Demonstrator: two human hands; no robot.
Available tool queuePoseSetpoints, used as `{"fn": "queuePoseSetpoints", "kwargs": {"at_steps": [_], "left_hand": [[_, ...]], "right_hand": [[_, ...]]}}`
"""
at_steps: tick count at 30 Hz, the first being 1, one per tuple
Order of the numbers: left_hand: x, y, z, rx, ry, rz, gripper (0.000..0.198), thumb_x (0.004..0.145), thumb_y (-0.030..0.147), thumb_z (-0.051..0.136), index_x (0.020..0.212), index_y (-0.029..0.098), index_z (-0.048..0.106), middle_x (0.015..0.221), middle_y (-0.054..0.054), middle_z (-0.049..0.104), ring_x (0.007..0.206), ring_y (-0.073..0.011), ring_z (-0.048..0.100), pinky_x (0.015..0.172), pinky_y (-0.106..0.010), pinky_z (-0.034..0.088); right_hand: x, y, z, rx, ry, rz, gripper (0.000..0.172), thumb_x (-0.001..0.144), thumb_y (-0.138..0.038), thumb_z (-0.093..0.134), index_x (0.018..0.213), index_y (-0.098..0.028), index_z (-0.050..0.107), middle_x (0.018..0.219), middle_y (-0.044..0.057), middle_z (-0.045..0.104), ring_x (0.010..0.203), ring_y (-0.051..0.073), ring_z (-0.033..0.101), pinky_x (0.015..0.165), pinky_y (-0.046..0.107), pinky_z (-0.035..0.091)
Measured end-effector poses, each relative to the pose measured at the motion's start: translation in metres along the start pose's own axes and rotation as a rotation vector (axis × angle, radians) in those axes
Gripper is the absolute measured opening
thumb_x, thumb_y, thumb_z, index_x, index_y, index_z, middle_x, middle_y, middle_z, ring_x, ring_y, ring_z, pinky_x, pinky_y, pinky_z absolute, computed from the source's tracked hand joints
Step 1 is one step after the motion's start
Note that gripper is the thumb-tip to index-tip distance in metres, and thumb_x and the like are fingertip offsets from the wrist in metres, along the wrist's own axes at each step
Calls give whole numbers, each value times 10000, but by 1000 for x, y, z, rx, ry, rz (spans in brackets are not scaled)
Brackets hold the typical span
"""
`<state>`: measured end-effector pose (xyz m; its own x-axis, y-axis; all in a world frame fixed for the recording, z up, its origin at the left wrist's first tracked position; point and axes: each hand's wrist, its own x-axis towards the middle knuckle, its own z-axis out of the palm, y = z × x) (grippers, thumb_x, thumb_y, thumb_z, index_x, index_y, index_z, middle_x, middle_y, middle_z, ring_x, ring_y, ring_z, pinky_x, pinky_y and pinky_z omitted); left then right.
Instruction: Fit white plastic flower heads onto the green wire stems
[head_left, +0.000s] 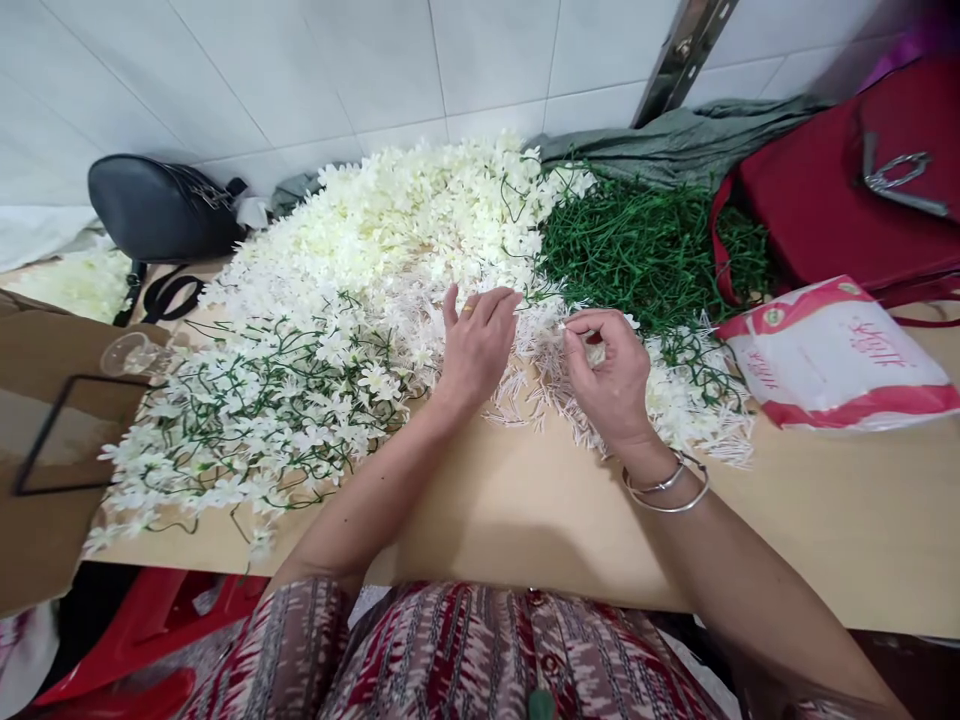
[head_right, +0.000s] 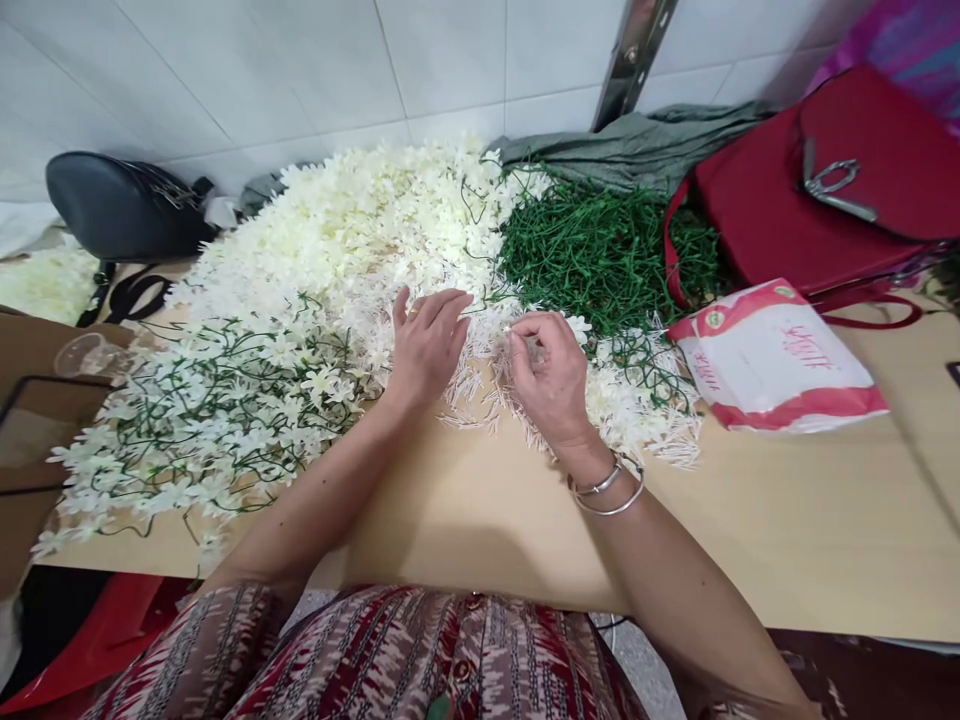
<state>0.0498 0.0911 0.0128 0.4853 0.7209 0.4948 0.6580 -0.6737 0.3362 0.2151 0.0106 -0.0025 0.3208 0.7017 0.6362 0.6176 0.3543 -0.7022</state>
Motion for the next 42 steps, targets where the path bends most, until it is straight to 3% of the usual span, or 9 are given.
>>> {"fn": "queuePoseSetpoints", "kwargs": {"at_steps": [3, 6, 10, 15, 20, 24, 28, 34, 42], "left_hand": [[10, -8, 3, 72, -62, -43, 187, 1055, 226, 557, 1082, 264, 738, 1208, -88, 767, 1160, -303, 673, 1218, -616, 351], [8, -11, -3, 96, -27, -25, 193, 1076, 266, 531, 981, 272, 700, 1119, -65, 776, 1072, -274, 661, 1147, -550, 386], [-1, -11, -11, 13, 42, 5, 191, 1098, 258, 480, 1088, 254, 671, 1104, -75, 768, 1037, -245, 677, 1045, -438, 470], [0, -12, -2, -166, -14, 1, 274, 1048, 126, 465, 1213, 249, 647, 1307, -91, 705, 1131, -218, 695, 950, -345, 543], [11, -13, 9, -71, -84, -14, 115, 1036, 232, 607, 1109, 225, 695, 1215, -110, 721, 1056, -258, 679, 949, -402, 528], [8, -13, 2, 79, -107, -3, 197, 1083, 255, 526, 1023, 212, 709, 1106, -120, 744, 1061, -286, 639, 962, -435, 486], [4, -14, -4, 91, -98, -13, 175, 1086, 299, 547, 1133, 230, 701, 1126, -110, 755, 1066, -288, 635, 948, -424, 471], [13, -8, 0, 171, -226, -35, 165, 1060, 211, 555, 1018, 195, 713, 1088, -132, 734, 1080, -305, 622, 932, -431, 461], [-20, -1, -31, 210, -365, 127, 128, 1064, 247, 583, 1087, 205, 702, 996, -87, 732, 979, -269, 633, 854, -379, 470]], "right_hand": [[1, 1, -2, 23, 35, 0, 69, 999, -254, 604, 932, -266, 614, 901, 27, 722, 863, 215, 680, 783, 386, 532], [1, 2, -3, 23, 49, -15, 71, 1001, -249, 612, 934, -268, 631, 907, 31, 720, 880, 216, 685, 793, 392, 537], [2, 3, -2, -11, 53, 3, 87, 992, -278, 640, 905, -270, 645, 960, 53, 731, 1004, 241, 702, 836, 418, 552], [1, 1, -1, 36, 56, 66, 84, 971, -278, 659, 890, -260, 645, 878, 24, 705, 875, 210, 677, 779, 375, 550], [2, -4, -2, 62, 72, 63, 97, 971, -295, 661, 886, -256, 636, 850, 16, 688, 824, 201, 653, 780, 374, 539], [4, -4, -3, 58, 72, 74, 118, 970, -317, 660, 873, -260, 624, 836, 16, 686, 811, 205, 646, 770, 375, 532], [3, -1, -2, 49, 59, 95, 81, 964, -305, 661, 897, -262, 653, 851, 13, 700, 799, 194, 645, 769, 366, 546], [2, -3, -1, 62, 53, 72, 50, 965, -276, 676, 948, -260, 720, 863, 21, 708, 794, 192, 656, 759, 365, 558], [3, -3, -2, 90, 49, 47, 69, 945, -201, 680, 910, -256, 703, 861, 8, 713, 789, 178, 650, 749, 346, 542]]}}
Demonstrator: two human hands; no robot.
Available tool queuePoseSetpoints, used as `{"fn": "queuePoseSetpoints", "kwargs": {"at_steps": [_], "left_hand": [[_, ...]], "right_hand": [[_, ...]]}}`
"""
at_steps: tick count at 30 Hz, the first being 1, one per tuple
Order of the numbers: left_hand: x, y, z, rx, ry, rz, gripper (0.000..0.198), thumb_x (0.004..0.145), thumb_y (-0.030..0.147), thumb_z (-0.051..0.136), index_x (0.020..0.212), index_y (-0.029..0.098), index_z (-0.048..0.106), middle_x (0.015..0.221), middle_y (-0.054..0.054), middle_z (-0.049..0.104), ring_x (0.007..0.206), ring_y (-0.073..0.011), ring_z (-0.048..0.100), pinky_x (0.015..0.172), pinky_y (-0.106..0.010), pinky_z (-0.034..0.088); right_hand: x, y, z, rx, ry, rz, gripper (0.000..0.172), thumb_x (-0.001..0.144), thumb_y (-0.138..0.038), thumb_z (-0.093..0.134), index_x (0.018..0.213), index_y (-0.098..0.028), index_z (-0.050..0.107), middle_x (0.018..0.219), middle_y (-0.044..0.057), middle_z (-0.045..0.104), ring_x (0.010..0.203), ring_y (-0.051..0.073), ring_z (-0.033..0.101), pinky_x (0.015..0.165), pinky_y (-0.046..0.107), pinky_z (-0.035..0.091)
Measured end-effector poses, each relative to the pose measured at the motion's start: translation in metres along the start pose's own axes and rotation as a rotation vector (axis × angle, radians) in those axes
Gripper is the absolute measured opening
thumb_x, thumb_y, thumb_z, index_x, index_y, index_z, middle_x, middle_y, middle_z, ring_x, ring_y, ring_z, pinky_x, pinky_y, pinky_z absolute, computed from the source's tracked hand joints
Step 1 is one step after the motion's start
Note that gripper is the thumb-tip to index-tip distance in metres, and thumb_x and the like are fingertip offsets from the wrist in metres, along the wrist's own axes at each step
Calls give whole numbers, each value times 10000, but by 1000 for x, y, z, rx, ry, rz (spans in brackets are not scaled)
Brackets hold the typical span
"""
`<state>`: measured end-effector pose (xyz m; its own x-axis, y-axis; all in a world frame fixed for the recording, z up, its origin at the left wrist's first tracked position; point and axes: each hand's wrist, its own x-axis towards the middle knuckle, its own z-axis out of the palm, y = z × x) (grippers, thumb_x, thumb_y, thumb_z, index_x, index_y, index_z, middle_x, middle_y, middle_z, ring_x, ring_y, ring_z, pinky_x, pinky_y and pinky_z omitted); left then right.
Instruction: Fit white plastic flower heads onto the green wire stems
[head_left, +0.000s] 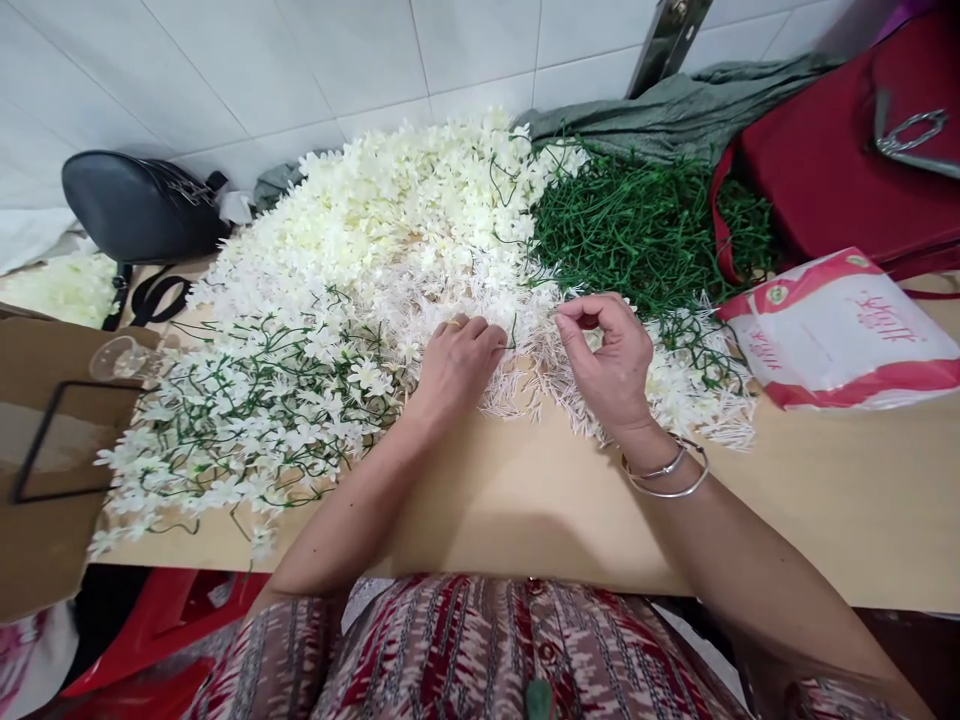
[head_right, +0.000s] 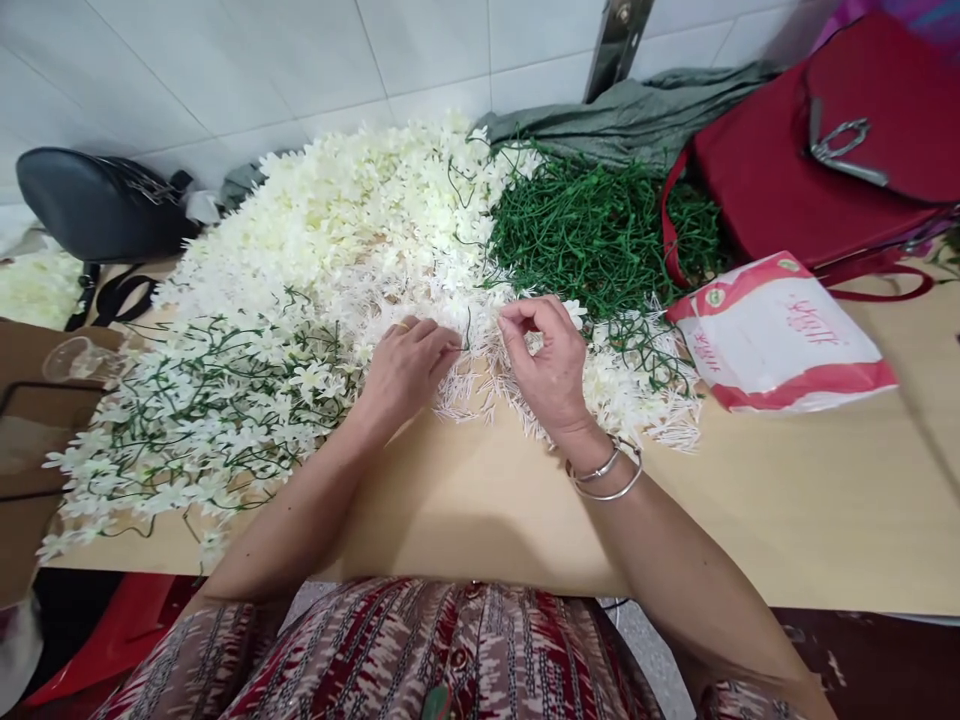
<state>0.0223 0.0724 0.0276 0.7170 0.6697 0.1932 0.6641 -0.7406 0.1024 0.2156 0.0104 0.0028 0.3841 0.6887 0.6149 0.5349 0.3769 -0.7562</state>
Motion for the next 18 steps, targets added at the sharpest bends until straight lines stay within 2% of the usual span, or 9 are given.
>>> {"fn": "queuePoseSetpoints", "kwargs": {"at_steps": [3, 7, 10, 12, 13, 14, 17, 18], "left_hand": [[-14, 0, -4, 8, 56, 45, 195, 1095, 281, 527, 1041, 208, 701, 1014, -94, 727, 958, -259, 627, 836, -377, 471], [-21, -1, -10, -42, 269, 16, 171, 1087, 254, 528, 1048, 214, 690, 1010, -86, 730, 918, -232, 641, 810, -360, 493], [-22, 2, -21, -223, 476, -16, 120, 1069, 228, 564, 1039, 211, 680, 1009, -65, 739, 881, -180, 660, 785, -312, 522], [-23, 5, -30, -432, 517, 8, 73, 1038, 206, 614, 998, 204, 675, 961, -45, 740, 842, -150, 665, 766, -281, 538], [-24, 5, -34, -539, 473, 36, 63, 1023, 196, 634, 976, 199, 677, 931, -36, 737, 820, -138, 665, 760, -268, 544], [-25, 4, -38, -626, 380, 71, 67, 1015, 193, 647, 960, 194, 685, 912, -31, 736, 809, -131, 669, 758, -260, 547], [-31, -2, -44, -717, -51, 167, 119, 1024, 208, 639, 957, 190, 736, 934, -40, 755, 813, -125, 696, 733, -245, 541], [-32, -5, -44, -707, -158, 175, 127, 1028, 220, 639, 974, 193, 751, 963, -46, 762, 822, -128, 705, 724, -243, 537]], "right_hand": [[-1, 1, 1, 18, -8, 18, 70, 940, -194, 676, 907, -249, 705, 862, 11, 709, 793, 175, 650, 751, 344, 538], [-3, 2, 2, 65, 4, 107, 20, 924, -237, 706, 943, -242, 704, 873, 8, 701, 797, 171, 643, 769, 347, 540], [-5, 5, 3, 119, 19, 159, 71, 901, -245, 734, 966, -238, 705, 864, -7, 688, 775, 158, 629, 769, 342, 536], [-5, 7, 3, 138, 10, 168, 56, 901, -243, 740, 948, -234, 711, 864, -5, 684, 782, 157, 629, 772, 343, 533], [-5, 8, 2, 142, 5, 166, 45, 907, -247, 739, 943, -234, 715, 871, -1, 686, 794, 161, 634, 777, 347, 534], [-5, 9, 2, 145, 8, 161, 41, 914, -255, 738, 943, -234, 719, 884, 6, 691, 808, 165, 641, 781, 351, 536], [-3, 11, 1, 155, 47, 145, 64, 931, -289, 745, 965, -239, 726, 935, 26, 712, 856, 180, 670, 797, 365, 550], [-3, 12, 1, 160, 66, 139, 75, 936, -303, 749, 971, -242, 723, 952, 31, 719, 875, 186, 681, 812, 373, 557]]}}
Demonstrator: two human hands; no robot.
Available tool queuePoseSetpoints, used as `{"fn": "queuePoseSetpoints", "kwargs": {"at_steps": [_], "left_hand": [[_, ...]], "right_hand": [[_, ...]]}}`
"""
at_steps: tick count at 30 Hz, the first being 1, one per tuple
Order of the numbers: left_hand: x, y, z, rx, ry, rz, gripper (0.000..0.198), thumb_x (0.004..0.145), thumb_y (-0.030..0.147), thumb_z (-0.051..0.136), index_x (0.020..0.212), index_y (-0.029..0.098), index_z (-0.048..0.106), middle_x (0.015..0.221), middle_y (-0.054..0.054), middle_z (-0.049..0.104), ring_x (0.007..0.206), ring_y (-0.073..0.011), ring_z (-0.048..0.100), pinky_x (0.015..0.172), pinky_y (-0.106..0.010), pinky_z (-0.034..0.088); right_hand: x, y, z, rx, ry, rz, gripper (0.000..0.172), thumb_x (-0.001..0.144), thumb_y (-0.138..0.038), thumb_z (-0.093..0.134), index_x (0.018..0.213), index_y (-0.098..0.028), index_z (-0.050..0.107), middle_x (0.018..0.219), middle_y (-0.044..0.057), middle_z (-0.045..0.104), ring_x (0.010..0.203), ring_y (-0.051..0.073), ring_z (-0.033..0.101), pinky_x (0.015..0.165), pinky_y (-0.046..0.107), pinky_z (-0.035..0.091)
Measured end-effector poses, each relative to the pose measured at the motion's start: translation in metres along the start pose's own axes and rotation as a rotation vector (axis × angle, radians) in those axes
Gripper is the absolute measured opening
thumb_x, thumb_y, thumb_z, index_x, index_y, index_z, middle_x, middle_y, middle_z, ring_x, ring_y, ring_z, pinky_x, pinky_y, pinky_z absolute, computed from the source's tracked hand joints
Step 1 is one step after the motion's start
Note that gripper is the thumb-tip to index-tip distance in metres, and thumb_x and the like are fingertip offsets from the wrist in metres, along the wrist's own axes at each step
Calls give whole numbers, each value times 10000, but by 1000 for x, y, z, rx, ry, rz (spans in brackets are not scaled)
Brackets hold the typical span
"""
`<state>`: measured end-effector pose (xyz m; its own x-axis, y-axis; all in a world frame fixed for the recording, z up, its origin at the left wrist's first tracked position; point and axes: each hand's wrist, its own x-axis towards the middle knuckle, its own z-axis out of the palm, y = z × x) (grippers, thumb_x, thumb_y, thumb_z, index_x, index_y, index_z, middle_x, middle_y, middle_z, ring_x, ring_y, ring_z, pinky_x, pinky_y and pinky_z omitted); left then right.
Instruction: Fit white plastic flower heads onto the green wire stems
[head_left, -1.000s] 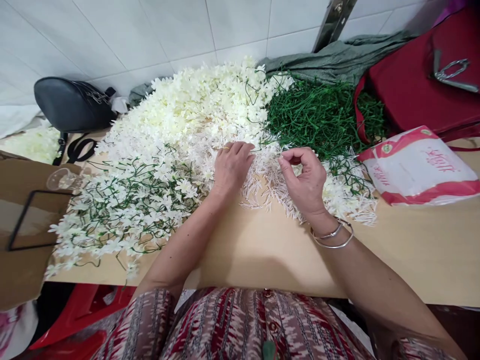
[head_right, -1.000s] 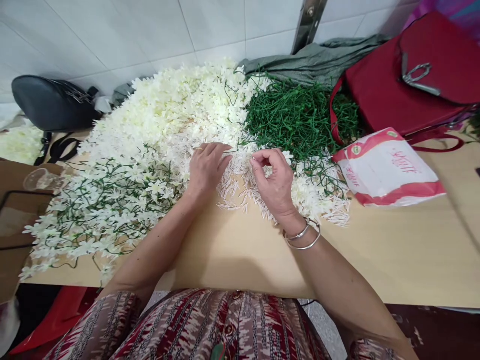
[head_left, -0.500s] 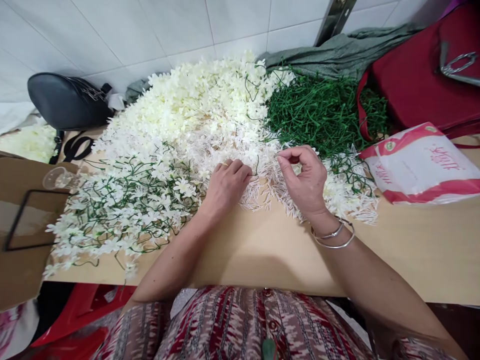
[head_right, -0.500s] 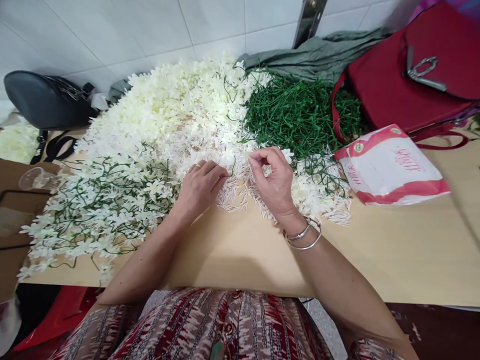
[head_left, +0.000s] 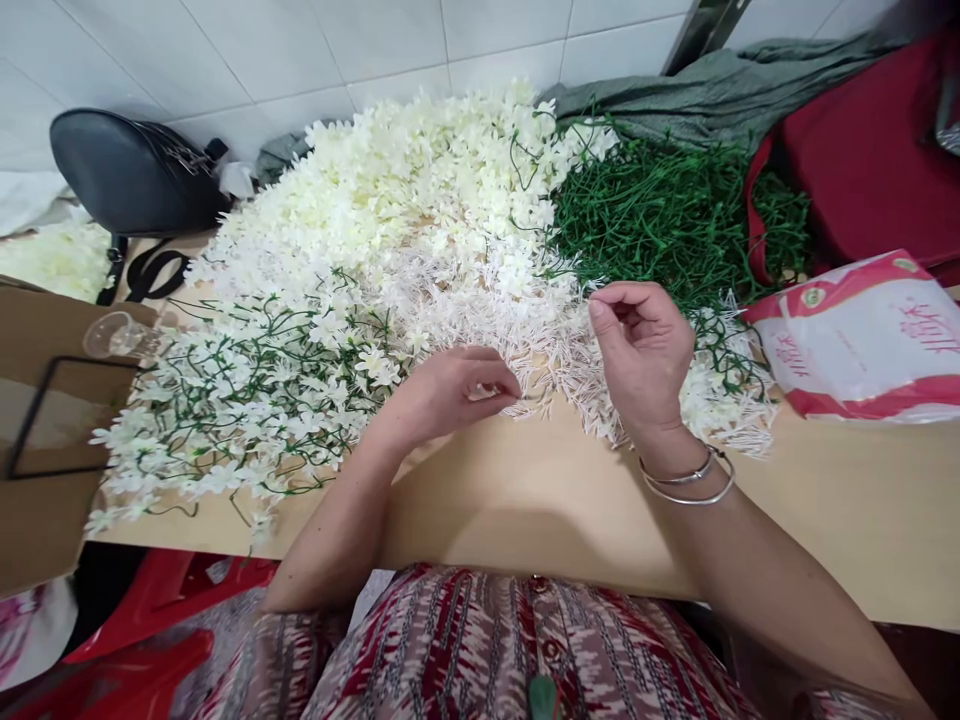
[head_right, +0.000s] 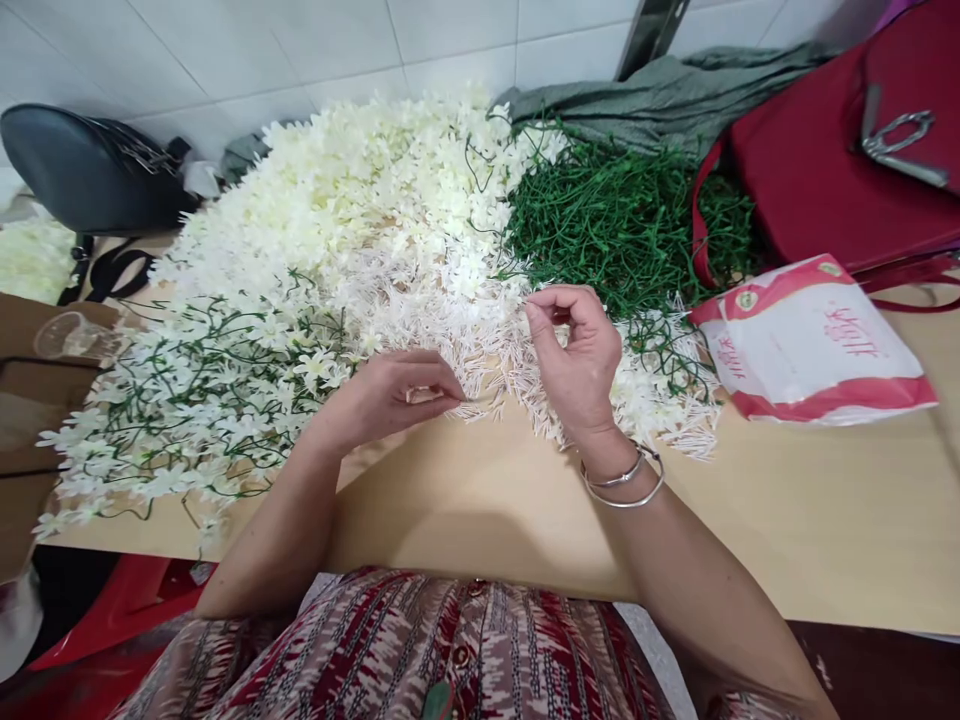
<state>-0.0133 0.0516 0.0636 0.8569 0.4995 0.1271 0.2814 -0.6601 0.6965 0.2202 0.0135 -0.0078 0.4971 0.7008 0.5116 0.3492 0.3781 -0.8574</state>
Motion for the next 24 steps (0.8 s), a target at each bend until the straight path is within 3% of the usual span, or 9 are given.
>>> {"fn": "queuePoseSetpoints", "kwargs": {"at_steps": [1, 3, 6, 9, 11, 14, 18, 21, 24], "left_hand": [[-1, -2, 0, 8, -49, -25, 127, 1030, 233, 643, 998, 195, 759, 992, -51, 766, 826, -130, 711, 716, -243, 536], [1, -7, 2, 40, 10, -68, 129, 1036, 249, 644, 1070, 192, 754, 1057, -65, 763, 825, -132, 713, 719, -249, 546], [18, -16, 11, 188, 286, -107, 186, 1059, 237, 603, 1197, 182, 716, 1171, -98, 744, 864, -151, 710, 800, -295, 573], [47, -32, 19, 418, 480, -181, 267, 1040, 197, 617, 1297, 151, 674, 1292, -152, 703, 1038, -238, 698, 948, -392, 557], [63, -44, 22, 496, 510, -278, 305, 1000, 176, 668, 1304, 153, 668, 1283, -161, 696, 1106, -293, 674, 961, -427, 542], [74, -58, 24, 504, 493, -350, 131, 983, 183, 691, 1109, 200, 726, 1126, -118, 727, 1040, -292, 665, 923, -434, 525], [67, -52, 23, 391, 637, -244, 92, 1019, 236, 659, 1007, 235, 750, 1069, -80, 756, 1007, -249, 664, 924, -416, 501], [57, -36, 23, 137, 755, -156, 91, 1004, 267, 690, 1007, 238, 776, 1088, -67, 764, 1007, -207, 673, 862, -352, 505], [49, -21, 30, -288, 702, -238, 134, 976, 347, 732, 993, 226, 790, 945, -36, 761, 788, -145, 634, 696, -291, 469]], "right_hand": [[0, 0, 0, 12, 12, -7, 87, 942, -318, 753, 976, -246, 716, 971, 36, 726, 902, 193, 695, 837, 385, 565], [1, 1, 1, 52, 14, -16, 105, 960, -341, 747, 987, -253, 696, 1020, 46, 742, 975, 210, 721, 897, 413, 576], [-1, 0, 2, 95, -16, -4, 108, 980, -345, 732, 990, -250, 680, 1026, 55, 749, 999, 220, 740, 909, 419, 580], [-4, -2, 3, 63, -47, 32, 104, 982, -341, 730, 988, -245, 690, 929, 34, 720, 841, 188, 708, 798, 374, 570], [-6, -2, 3, 58, -55, 52, 118, 957, -337, 757, 1005, -252, 691, 900, 12, 693, 760, 166, 665, 734, 350, 554], [-6, -3, 3, 72, -66, 80, 168, 897, -325, 814, 964, -262, 674, 849, -14, 669, 721, 157, 646, 701, 335, 547], [-5, -6, 5, 65, -119, 146, 119, 871, -275, 814, 884, -258, 697, 801, -22, 703, 707, 159, 662, 692, 331, 550], [-5, -9, 6, 143, -155, 209, 62, 879, -234, 775, 926, -260, 743, 824, -19, 742, 725, 163, 700, 730, 346, 578], [-5, -15, 7, 164, -176, 226, 74, 879, -216, 767, 935, -264, 771, 818, -18, 746, 725, 157, 695, 725, 341, 567]]}}
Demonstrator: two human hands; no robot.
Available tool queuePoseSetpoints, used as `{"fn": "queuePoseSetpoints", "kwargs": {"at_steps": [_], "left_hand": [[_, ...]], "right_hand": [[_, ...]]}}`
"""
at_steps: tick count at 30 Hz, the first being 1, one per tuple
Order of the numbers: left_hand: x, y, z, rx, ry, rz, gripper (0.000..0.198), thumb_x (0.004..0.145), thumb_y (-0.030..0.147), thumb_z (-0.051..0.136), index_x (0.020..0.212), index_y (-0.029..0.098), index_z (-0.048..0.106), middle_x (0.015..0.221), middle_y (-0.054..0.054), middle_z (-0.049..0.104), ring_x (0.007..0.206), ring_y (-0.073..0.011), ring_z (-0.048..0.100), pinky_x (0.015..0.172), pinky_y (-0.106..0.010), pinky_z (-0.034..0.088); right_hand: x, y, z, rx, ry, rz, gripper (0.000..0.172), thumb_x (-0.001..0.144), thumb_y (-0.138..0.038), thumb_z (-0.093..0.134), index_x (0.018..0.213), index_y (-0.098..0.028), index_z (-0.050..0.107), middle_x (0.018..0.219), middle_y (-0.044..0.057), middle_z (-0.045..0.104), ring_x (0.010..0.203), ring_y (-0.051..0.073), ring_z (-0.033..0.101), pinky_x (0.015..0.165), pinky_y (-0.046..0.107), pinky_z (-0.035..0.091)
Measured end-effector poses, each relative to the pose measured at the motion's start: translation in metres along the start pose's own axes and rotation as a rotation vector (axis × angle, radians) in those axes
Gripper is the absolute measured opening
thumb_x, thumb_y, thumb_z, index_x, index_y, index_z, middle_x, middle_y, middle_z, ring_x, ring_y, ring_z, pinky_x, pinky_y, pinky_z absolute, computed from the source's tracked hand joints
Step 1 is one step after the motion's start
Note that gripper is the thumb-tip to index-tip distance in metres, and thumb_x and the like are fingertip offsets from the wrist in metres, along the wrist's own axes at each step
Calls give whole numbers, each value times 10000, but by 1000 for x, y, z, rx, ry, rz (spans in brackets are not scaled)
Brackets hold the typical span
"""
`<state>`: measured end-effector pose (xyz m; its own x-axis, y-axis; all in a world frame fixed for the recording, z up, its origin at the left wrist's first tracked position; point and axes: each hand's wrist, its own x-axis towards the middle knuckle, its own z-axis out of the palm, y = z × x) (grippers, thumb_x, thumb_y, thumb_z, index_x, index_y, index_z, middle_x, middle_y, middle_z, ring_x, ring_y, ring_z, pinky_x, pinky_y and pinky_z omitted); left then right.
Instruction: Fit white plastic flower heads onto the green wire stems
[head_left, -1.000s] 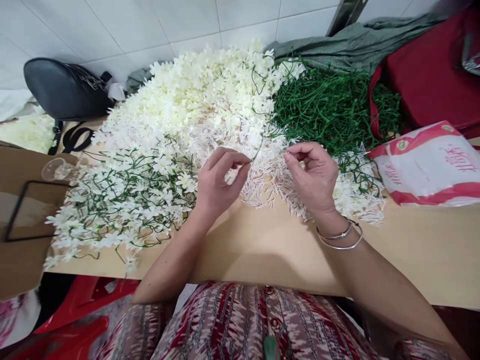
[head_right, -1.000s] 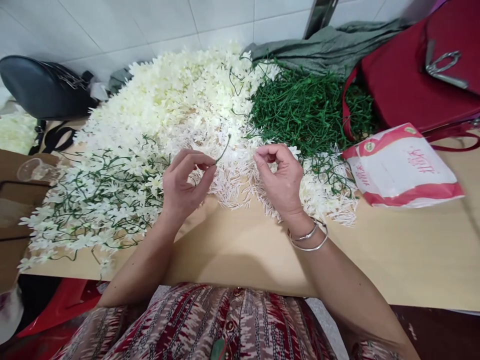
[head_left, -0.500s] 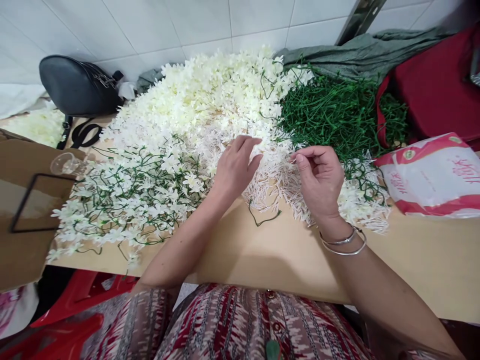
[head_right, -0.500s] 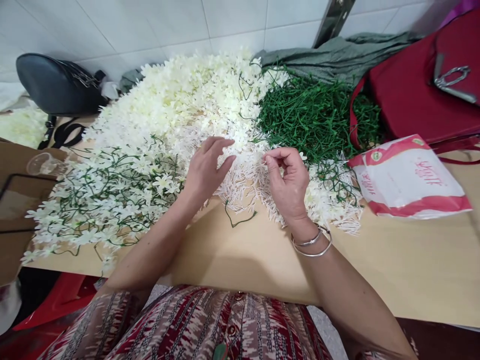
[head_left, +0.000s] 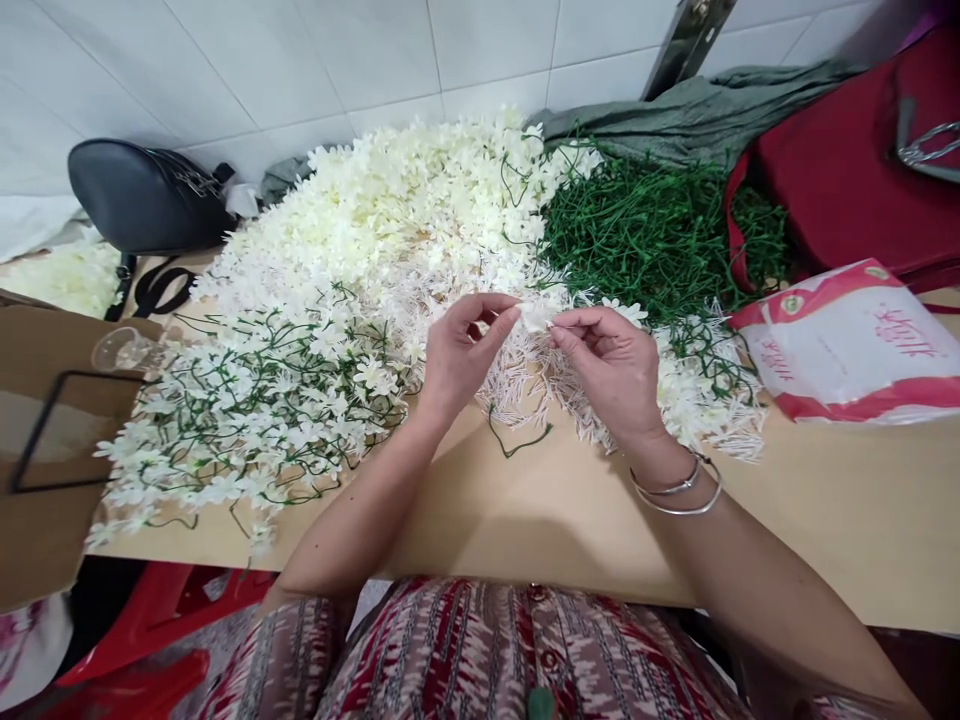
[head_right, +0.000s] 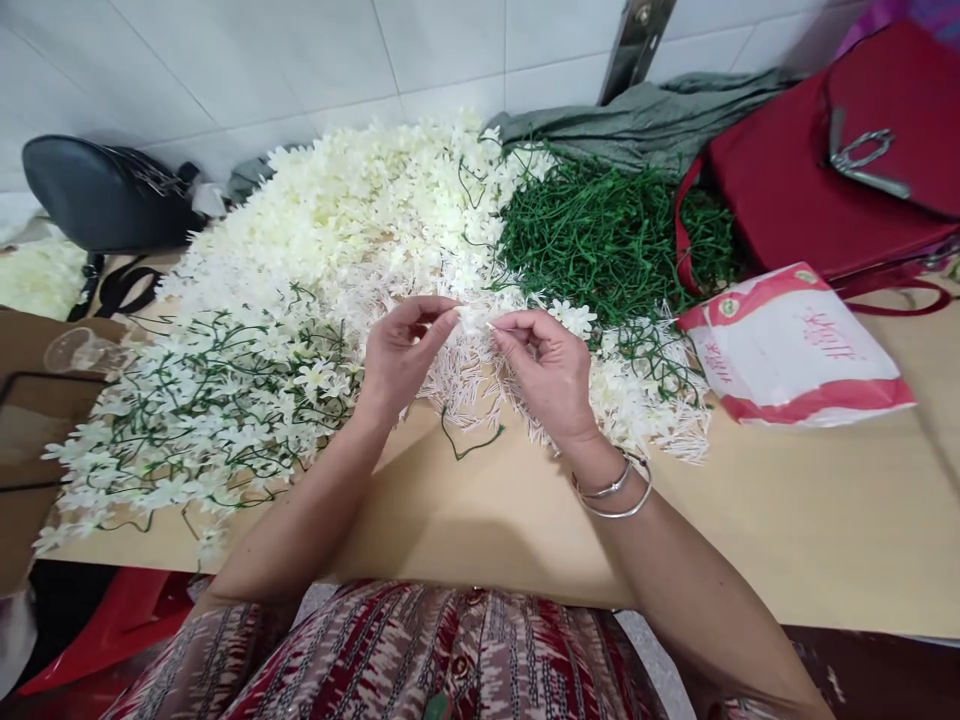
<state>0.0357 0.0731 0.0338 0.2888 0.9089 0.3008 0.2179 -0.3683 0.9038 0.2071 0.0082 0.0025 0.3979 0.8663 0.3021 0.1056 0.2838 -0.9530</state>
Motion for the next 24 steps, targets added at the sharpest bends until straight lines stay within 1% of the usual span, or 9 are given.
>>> {"fn": "queuePoseSetpoints", "kwargs": {"at_steps": [2, 3, 5, 7, 11, 15, 17, 20, 24], "left_hand": [[-8, 2, 3, -214, -64, -151, 181, 947, 398, 767, 991, 224, 794, 868, -17, 743, 724, -124, 602, 670, -271, 463], [-11, 1, 5, -297, -87, -195, 204, 926, 419, 791, 983, 224, 797, 854, -12, 738, 729, -123, 605, 683, -266, 476], [-16, 0, 8, -405, -118, -228, 257, 876, 460, 844, 959, 220, 806, 859, -14, 746, 768, -129, 629, 734, -266, 510], [-18, -2, 11, -458, -137, -230, 307, 844, 502, 869, 951, 219, 817, 888, -23, 768, 805, -138, 655, 786, -276, 535], [-19, -3, 12, -451, -165, -206, 341, 868, 554, 835, 963, 226, 833, 902, -35, 789, 817, -150, 681, 803, -287, 546], [-20, -3, 13, -375, -138, -190, 309, 889, 528, 821, 949, 225, 831, 923, -43, 798, 834, -161, 695, 783, -286, 536], [-21, -3, 15, -346, -130, -198, 305, 889, 517, 823, 965, 222, 827, 933, -44, 797, 832, -163, 692, 785, -291, 540], [-21, -2, 15, -329, -126, -219, 311, 881, 515, 833, 935, 209, 815, 880, -35, 773, 783, -154, 659, 752, -288, 528], [-18, 0, 10, -399, -217, -271, 316, 866, 512, 851, 885, 202, 792, 804, -10, 722, 761, -141, 628, 756, -282, 507]], "right_hand": [[-2, -5, 1, -16, 3, -17, 74, 870, -213, 779, 925, -263, 777, 836, -12, 745, 742, 155, 676, 716, 334, 553], [-3, -7, 2, -17, 4, -22, 68, 868, -215, 784, 917, -261, 774, 844, -8, 743, 750, 156, 668, 716, 333, 549], [-5, -11, 4, -11, -5, -17, 58, 868, -215, 782, 906, -254, 764, 846, -4, 739, 758, 157, 657, 724, 332, 546], [-7, -14, 6, -23, -29, -8, 56, 868, -199, 766, 896, -246, 759, 842, -3, 735, 757, 152, 644, 733, 329, 541], [-9, -15, 7, -78, -37, 4, 72, 860, -170, 735, 886, -235, 754, 822, -10, 720, 735, 140, 620, 727, 317, 525], [-8, -15, 6, -92, -40, -11, 86, 860, -167, 738, 881, -243, 704, 774, -26, 678, 692, 136, 603, 693, 306, 518], [-9, -16, 6, -99, -55, -40, 117, 860, -177, 747, 893, -254, 666, 798, -26, 674, 705, 141, 611, 695, 305, 530], [-10, -19, 5, -153, -59, -79, 164, 875, -197, 754, 940, -270, 622, 847, -21, 687, 750, 151, 640, 731, 313, 555], [-11, -23, 3, -224, -44, -111, 236, 889, -211, 750, 1087, -287, 648, 872, -24, 724, 764, 162, 675, 786, 340, 586]]}}
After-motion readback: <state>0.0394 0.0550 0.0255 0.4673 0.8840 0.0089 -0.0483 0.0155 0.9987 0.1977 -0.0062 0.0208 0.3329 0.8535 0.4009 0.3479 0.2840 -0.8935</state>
